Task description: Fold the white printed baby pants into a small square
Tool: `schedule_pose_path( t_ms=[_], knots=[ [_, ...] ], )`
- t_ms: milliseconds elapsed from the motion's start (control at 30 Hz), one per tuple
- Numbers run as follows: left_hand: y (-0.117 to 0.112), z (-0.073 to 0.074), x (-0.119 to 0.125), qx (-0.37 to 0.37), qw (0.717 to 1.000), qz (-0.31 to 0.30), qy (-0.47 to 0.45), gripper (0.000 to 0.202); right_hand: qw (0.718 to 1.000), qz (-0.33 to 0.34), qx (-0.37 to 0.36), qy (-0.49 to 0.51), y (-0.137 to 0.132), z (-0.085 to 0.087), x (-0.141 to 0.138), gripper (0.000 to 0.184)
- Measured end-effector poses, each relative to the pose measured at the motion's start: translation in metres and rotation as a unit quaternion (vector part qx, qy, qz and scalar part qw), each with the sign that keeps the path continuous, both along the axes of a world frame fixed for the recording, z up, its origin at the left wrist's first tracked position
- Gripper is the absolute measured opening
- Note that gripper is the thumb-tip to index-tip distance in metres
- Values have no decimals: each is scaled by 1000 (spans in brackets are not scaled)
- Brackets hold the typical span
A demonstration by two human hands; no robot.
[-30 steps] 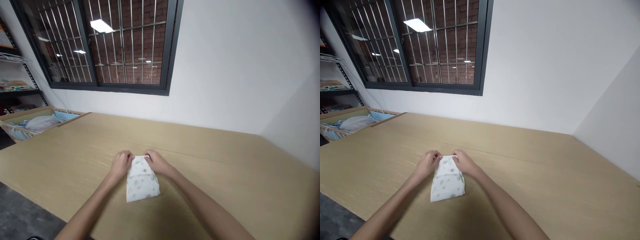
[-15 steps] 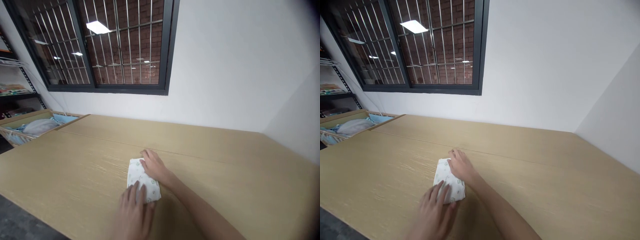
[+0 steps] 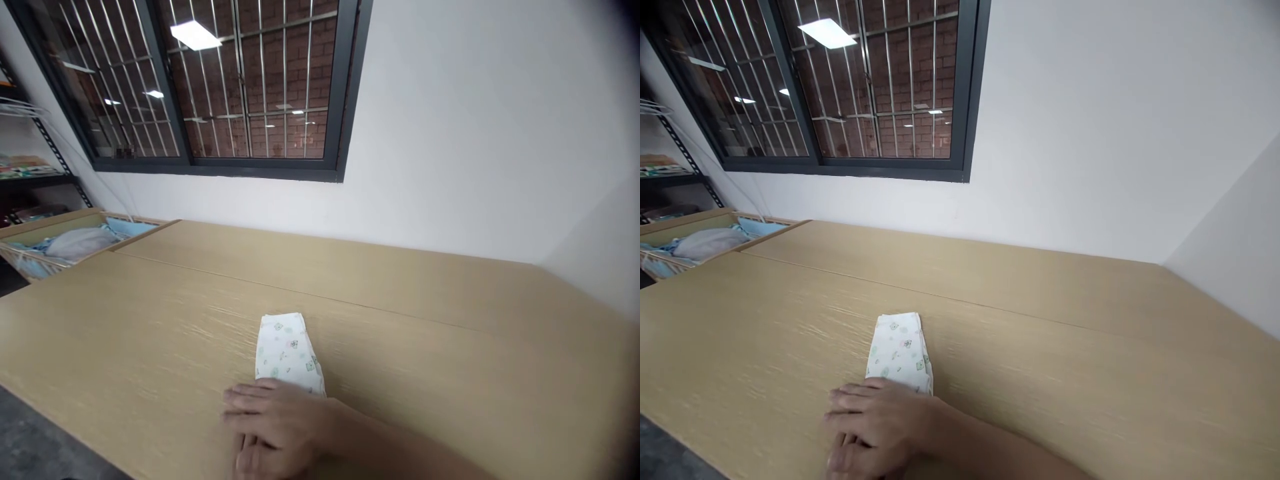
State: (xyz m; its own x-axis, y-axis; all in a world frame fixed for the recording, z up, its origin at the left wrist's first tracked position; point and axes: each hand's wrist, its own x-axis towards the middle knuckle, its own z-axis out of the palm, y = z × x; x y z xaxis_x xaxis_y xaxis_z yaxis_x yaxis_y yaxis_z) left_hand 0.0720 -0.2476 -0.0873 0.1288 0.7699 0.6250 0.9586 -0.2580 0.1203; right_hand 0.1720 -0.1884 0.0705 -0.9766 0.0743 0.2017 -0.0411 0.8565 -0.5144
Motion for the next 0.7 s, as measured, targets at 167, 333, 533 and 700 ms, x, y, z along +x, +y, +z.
schedule_pose_path(
  t_ms=[167, 333, 533, 700],
  knots=[
    [-35, -7, -19, 126, 989, 49, 59, 39, 998, -53, 31, -9, 25, -21, 6, 51],
    [-29, 24, -10, 136, 980, 48, 139, 45, 989, -107, 95, -20, 54, -33, 5, 53],
    [-32, 47, -11, 119, 976, 69, 169, 62, 982, -124, 139, -21, 95, -41, 1, 59],
    [-34, 42, -14, 107, 977, 68, 174, 73, 975, -146, 163, -37, 120, -43, 0, 61]
  ],
)
